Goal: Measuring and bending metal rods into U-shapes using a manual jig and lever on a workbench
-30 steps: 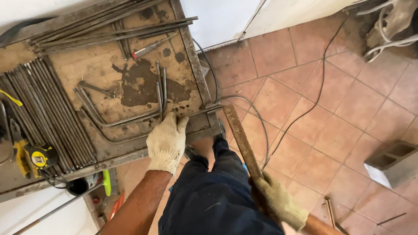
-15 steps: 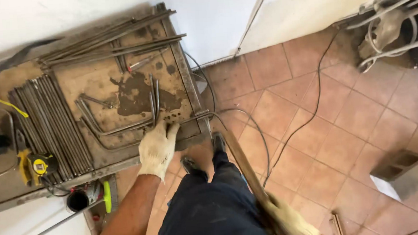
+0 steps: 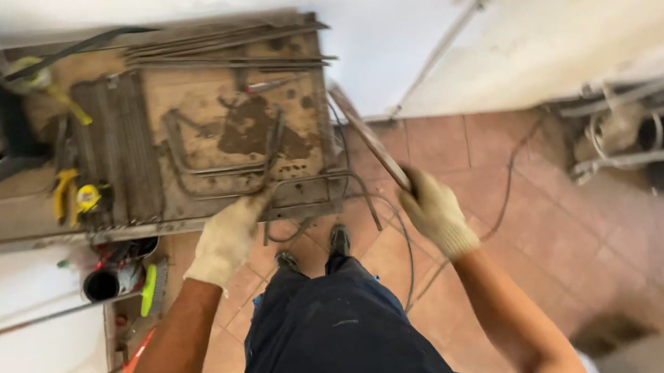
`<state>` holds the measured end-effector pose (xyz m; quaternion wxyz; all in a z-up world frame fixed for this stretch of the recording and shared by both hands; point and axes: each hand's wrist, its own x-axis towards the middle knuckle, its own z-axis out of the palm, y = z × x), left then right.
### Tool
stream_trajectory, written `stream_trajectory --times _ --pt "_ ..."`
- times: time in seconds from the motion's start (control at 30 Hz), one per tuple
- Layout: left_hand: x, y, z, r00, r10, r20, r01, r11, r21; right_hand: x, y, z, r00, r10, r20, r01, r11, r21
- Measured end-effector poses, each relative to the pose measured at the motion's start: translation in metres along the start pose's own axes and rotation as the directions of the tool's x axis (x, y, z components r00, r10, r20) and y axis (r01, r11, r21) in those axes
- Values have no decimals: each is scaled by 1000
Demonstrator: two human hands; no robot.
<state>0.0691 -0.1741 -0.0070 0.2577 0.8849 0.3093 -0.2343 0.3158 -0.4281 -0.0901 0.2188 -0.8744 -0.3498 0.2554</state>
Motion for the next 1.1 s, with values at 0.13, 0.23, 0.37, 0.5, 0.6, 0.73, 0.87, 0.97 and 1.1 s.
stream_trajectory --times 0.13,0.23,0.37,0.5,0.6,0.73,0.87,0.97,1.1 --pt "3 -23 52 668 487 -562 -175 838 517 104 -91 1 973 -229 22 225 929 -295" --pt "9 -22 64 719 529 -451 -307 824 477 156 -137 6 946 -320 47 312 864 -395" --pt "10 -24 80 632 514 -580 -342 856 387 205 -173 17 896 -434 100 397 677 -619" --pt "-23 19 5 782 538 -314 -485 842 236 170 -177 -14 901 -386 197 429 729 -534" --pt "15 25 26 568 656 -498 -556 751 355 120 -174 -54 891 -340 301 430 844 -320" --pt "20 55 -4 362 738 -569 -655 636 408 103 -73 -45 951 -21 308 123 941 -316" --pt "44 93 -12 326 745 -582 -770 566 293 74 -45 4 977 190 93 -179 978 -109" --pt "58 118 12 419 809 -413 -836 521 171 35 -31 40 923 384 -17 -382 921 74" --pt "43 87 -68 461 870 176 -887 459 55 25 -28 66 803 579 -143 -511 792 335"
